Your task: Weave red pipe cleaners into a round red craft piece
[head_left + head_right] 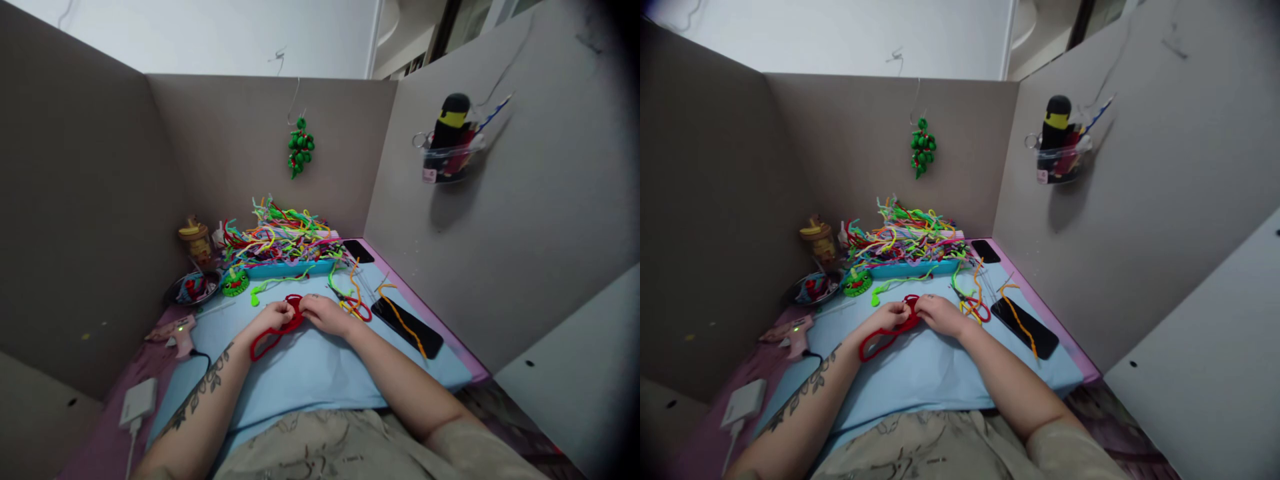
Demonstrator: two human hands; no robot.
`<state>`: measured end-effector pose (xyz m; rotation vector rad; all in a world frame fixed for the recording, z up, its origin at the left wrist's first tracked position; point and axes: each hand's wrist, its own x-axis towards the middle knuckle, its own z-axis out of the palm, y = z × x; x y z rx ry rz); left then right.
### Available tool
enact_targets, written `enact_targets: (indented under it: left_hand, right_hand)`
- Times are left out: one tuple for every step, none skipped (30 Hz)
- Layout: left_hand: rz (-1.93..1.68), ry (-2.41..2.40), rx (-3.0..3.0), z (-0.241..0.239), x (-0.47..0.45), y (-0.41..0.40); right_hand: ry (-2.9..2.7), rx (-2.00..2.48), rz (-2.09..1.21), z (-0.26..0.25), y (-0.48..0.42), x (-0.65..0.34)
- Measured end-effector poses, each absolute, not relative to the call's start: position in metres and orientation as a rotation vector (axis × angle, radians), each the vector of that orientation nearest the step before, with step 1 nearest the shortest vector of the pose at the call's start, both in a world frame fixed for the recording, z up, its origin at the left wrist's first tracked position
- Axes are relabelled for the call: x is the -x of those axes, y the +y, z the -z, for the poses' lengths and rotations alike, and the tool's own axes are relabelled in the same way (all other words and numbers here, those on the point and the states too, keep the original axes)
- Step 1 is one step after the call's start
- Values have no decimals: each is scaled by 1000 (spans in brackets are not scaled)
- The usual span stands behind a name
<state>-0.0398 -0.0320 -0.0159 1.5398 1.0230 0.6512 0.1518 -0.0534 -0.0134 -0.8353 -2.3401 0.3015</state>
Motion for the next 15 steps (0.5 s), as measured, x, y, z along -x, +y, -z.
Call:
enact_targets:
  left_hand:
    - [-649, 1041, -1553, 17, 39, -32]
    - [-647, 1059, -1566, 18, 37, -32]
    - [-646, 1074, -1579, 19, 36, -32]
    - [-646, 1083, -1593, 20, 36, -32]
    - [-646, 1086, -1607, 19, 35, -33]
    - [-647, 1083, -1622, 19, 35, -33]
    - [-649, 1076, -1634, 18, 36, -34]
    - [-650, 1064, -1647, 17, 36, -35]
    - [-651, 1046, -1662, 15, 37, -35]
    - [-650, 1027, -1674, 14, 37, -36]
    - [-650, 1009, -1683, 13, 38, -37]
    - [-656, 992, -1689, 12, 38, -38]
    - [-672, 976, -1693, 11, 37, -39]
    - [-701, 963, -1693, 11, 36, -40]
    - [-741, 955, -1688, 10, 35, -41]
  right_hand:
    - [-2345, 838, -302, 14, -53, -151]
    - [-2350, 838, -304, 14, -53, -151]
    - [-2355, 835, -305, 15, -53, -151]
    - [-2358, 831, -307, 16, -53, -150]
    - [-2357, 833, -309, 16, -52, -150]
    - [-2352, 842, -308, 17, -52, -150]
    - [-2341, 859, -304, 18, -52, -150]
    - [-2328, 881, -298, 19, -51, -149]
    - [-2312, 905, -291, 20, -51, -149]
    - [-2295, 929, -285, 21, -50, -149]
    - [-2280, 950, -285, 22, -50, -148]
    - [-2269, 965, -291, 22, -50, -148]
    - [-2261, 973, -303, 22, -50, -148]
    - [-2248, 973, -315, 22, -50, -149]
    - [-2221, 969, -320, 21, -51, -149]
